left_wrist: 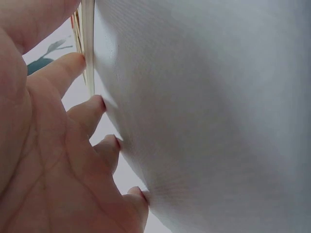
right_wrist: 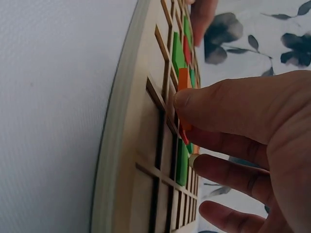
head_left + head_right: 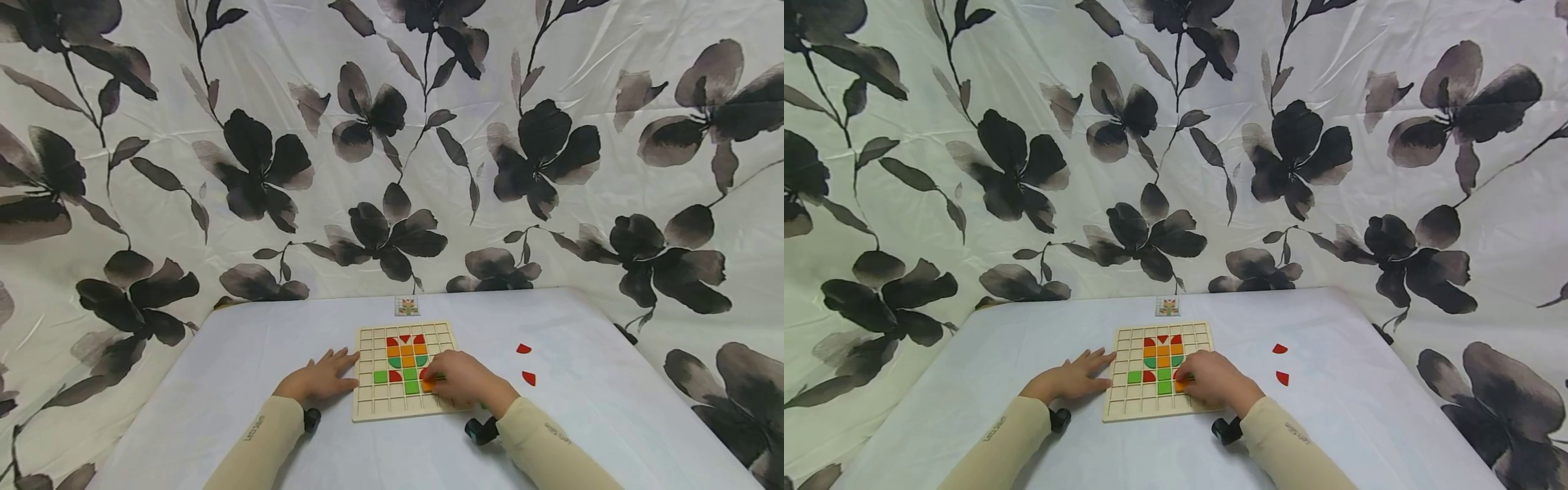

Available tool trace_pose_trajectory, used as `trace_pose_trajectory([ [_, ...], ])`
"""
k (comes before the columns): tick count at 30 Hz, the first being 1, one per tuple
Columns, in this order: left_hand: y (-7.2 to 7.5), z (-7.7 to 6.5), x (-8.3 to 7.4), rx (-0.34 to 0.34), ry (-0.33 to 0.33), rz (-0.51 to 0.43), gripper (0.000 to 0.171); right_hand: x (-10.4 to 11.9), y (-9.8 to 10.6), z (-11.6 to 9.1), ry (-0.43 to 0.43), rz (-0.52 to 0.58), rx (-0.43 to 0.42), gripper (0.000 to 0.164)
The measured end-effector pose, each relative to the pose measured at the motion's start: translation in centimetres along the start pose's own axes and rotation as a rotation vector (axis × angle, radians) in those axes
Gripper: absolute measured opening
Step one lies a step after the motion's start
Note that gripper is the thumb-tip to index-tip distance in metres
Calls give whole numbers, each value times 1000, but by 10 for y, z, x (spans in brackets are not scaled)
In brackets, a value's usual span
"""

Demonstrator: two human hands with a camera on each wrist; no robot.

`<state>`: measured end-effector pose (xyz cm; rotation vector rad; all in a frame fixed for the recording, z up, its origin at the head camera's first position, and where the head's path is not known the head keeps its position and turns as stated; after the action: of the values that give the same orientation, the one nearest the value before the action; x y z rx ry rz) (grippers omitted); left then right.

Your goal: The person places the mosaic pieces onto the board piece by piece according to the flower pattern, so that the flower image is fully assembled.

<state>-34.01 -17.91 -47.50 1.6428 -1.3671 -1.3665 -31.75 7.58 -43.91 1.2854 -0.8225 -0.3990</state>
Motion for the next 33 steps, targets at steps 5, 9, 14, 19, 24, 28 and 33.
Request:
trace_pose_trajectory([
  [5, -1, 2, 1, -1, -3, 10, 69, 4, -4, 3, 23, -48, -6, 14],
  [9, -1, 4, 1, -7, -2, 15, 69, 3, -5, 6, 4, -48, -16, 14],
  [14, -1, 5, 1, -12, -2, 17, 69, 2, -7, 7, -22, -31, -5, 18],
  [19, -2, 3, 1, -13, -7, 11, 69, 5, -9, 5, -2, -82, 11, 17],
  [24, -2, 2, 0, -12, -11, -4, 68, 5, -8, 5, 21, -105, 5, 16],
  [28, -1, 2, 0, -14, -14, -7, 68, -1, -7, 1, 26, -57, 3, 17],
  [33, 0, 2, 1, -11, -17, -11, 68, -15, 3, -12, -28, 4, 3, 16],
])
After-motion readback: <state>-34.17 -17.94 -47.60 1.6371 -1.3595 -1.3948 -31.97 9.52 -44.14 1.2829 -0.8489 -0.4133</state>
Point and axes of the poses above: each hand's wrist, its own z-axis towards the middle knuckle, its own y-axis out of the back of the hand, x = y × z, the point moved 6 cm from there along z, towards the middle knuckle, and after that the axes turned 5 degrees about y, right-handed, at the moved point
